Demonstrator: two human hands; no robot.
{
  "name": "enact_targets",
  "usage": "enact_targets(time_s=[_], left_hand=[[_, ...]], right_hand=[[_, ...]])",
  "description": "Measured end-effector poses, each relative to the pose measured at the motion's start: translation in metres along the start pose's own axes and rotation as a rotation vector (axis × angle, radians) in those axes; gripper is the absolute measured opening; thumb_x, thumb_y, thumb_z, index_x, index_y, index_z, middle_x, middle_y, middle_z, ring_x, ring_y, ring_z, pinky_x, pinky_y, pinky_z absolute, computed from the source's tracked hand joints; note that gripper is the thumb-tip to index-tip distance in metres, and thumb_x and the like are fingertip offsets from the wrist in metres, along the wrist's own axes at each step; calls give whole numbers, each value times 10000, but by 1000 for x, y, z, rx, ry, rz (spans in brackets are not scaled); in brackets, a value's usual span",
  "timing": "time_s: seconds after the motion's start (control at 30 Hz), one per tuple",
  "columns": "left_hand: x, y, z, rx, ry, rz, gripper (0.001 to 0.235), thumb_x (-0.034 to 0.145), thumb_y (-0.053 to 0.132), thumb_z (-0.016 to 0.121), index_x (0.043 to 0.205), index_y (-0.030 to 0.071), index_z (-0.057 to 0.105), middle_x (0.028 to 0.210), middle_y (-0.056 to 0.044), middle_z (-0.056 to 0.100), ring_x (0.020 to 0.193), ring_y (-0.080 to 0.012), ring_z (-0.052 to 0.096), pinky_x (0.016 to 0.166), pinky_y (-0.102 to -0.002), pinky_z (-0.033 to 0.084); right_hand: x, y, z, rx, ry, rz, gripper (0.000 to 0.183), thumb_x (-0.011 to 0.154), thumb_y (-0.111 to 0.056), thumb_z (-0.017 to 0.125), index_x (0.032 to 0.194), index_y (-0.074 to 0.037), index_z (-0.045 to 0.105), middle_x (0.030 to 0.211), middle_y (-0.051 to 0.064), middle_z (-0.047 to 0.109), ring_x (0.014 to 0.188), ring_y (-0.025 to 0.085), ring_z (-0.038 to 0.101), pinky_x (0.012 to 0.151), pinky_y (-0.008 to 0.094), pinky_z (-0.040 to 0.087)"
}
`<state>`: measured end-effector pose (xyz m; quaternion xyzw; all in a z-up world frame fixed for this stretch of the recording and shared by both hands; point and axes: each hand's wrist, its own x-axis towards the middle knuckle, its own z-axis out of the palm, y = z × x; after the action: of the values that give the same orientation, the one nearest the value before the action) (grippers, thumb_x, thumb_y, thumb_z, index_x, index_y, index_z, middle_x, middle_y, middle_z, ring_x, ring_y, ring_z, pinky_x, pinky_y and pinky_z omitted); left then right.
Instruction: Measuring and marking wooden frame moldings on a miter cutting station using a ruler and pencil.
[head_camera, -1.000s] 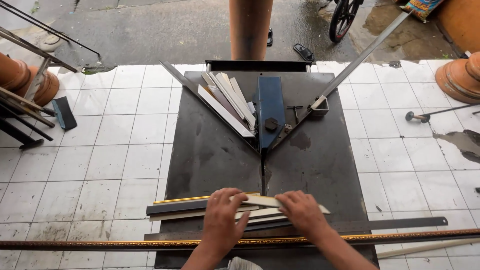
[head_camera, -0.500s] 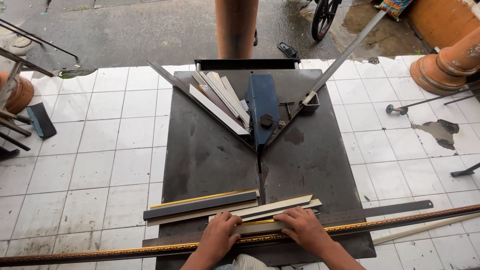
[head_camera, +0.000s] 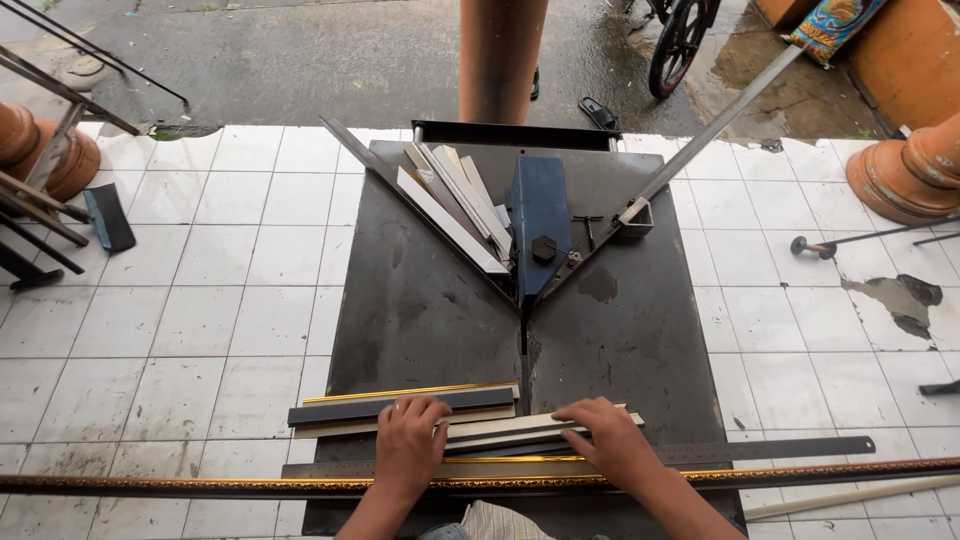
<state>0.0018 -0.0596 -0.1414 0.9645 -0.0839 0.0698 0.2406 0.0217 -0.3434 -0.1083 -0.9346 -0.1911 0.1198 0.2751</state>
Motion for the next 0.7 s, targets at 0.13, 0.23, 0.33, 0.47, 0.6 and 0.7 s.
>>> enact_targets(time_s=[0.13,0.23,0.33,0.47,0.6,0.7], left_hand=[[16,-13,10,169,-127,23,331,707,89,607,1016,196,558,1067,29,571,1032,-234,490,890,-489,357],[25,-22,20,306,-167,109,372,693,34,580,1033,184,583,920,18,615,845,-219,559,835,-474,379],[35,-19,15,268,-278,141,258,700,5,561,915,143,598,831,-47,584,750,-262,527,742,-409,383],[44,-10,4,87,-420,175,301,665,-50,537,923,102,571,825,-82,456,719,-268,439,509,-392,447],[56,3,-15,158,-237,411,388,757,-42,499,1028,210,618,834,-62,484,709,-264,417,520,-364,374],[71,1,-20,139,-144,486,483,685,-110,469,1047,183,594,947,-88,523,831,-280,446,660,-398,394]], right_hand=[[25,-33,-19,192,-54,227,253,796,-201,568,1042,-191,631,985,-39,663,968,134,572,820,321,466],[38,-42,-20,182,-75,284,261,800,-203,563,1056,-198,614,972,-34,654,928,128,587,796,315,481],[45,-54,-23,167,-141,280,262,801,-219,562,1060,-221,607,1013,-58,631,966,127,552,822,309,446],[49,-78,-38,224,-318,430,332,827,-333,504,1147,-261,551,1032,-29,634,936,139,570,784,292,437],[51,-74,-35,477,-360,623,407,866,-402,354,1105,-226,632,844,22,700,679,131,596,721,258,433],[50,-83,-47,895,-287,823,290,826,-282,567,1017,-75,635,805,45,551,718,142,492,679,261,425]])
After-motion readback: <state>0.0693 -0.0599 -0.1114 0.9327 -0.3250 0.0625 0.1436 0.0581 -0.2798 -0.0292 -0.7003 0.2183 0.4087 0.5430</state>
